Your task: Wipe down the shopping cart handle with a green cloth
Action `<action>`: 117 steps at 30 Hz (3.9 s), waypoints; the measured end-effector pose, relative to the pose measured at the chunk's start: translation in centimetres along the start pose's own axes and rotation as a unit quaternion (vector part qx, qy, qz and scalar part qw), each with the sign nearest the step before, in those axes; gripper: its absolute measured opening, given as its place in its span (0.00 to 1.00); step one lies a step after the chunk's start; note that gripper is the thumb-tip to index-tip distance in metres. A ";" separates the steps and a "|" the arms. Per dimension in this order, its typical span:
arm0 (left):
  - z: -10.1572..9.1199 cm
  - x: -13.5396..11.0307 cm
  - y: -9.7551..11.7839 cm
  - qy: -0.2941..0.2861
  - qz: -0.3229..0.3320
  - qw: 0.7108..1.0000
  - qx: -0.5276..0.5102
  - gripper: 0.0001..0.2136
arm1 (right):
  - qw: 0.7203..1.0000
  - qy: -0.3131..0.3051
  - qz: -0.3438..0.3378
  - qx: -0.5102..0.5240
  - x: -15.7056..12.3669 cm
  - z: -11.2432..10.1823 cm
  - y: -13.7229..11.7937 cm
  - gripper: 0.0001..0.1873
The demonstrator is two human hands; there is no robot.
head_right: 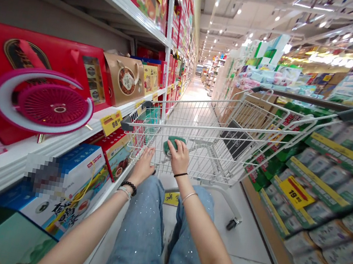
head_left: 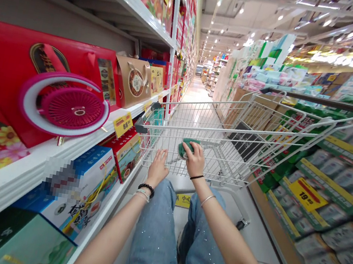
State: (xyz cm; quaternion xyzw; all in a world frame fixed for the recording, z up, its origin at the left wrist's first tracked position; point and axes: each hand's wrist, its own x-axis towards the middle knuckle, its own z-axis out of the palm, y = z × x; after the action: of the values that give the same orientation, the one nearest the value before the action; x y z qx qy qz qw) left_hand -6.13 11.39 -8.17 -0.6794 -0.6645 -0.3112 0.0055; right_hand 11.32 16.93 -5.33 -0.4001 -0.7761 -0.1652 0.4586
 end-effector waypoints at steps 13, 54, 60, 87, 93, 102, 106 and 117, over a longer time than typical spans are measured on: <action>0.5 0.0 1.4 -0.010 0.017 1.000 0.010 0.38 | 0.998 -0.052 0.018 0.004 -2.0 -0.3 0.6 0.29; -2.6 -1.6 -0.4 0.049 -0.068 0.991 0.103 0.32 | 0.999 -0.027 -0.018 0.029 -0.4 1.7 -2.0 0.30; -2.4 -1.0 -1.4 0.032 -0.051 0.992 0.112 0.32 | 0.997 -0.040 -0.047 0.038 -3.4 3.1 -2.2 0.29; -0.6 -2.2 0.2 0.049 -0.029 0.996 0.065 0.35 | 0.996 -0.021 -0.082 0.020 -3.2 3.2 -0.9 0.23; -0.6 -2.4 0.9 0.050 -0.027 0.996 0.066 0.35 | 0.997 -0.026 -0.070 0.037 -2.4 1.9 -0.9 0.27; -0.6 -2.8 2.2 0.037 -0.016 0.997 0.068 0.34 | 0.996 -0.052 -0.051 0.052 -2.8 2.3 -0.9 0.26; -0.7 -2.8 2.5 0.031 -0.015 0.997 0.072 0.34 | 0.994 -0.071 -0.057 0.056 -4.0 2.1 -0.7 0.27; -0.3 -3.1 2.8 0.031 0.002 0.998 0.058 0.33 | 0.996 -0.052 -0.062 0.041 -1.8 1.9 -1.2 0.24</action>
State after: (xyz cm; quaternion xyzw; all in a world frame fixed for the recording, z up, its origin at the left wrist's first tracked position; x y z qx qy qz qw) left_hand -3.51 8.12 -8.11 -0.6691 -0.6797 -0.2932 0.0658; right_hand 9.74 16.51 -7.76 -0.3403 -0.8280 -0.1404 0.4229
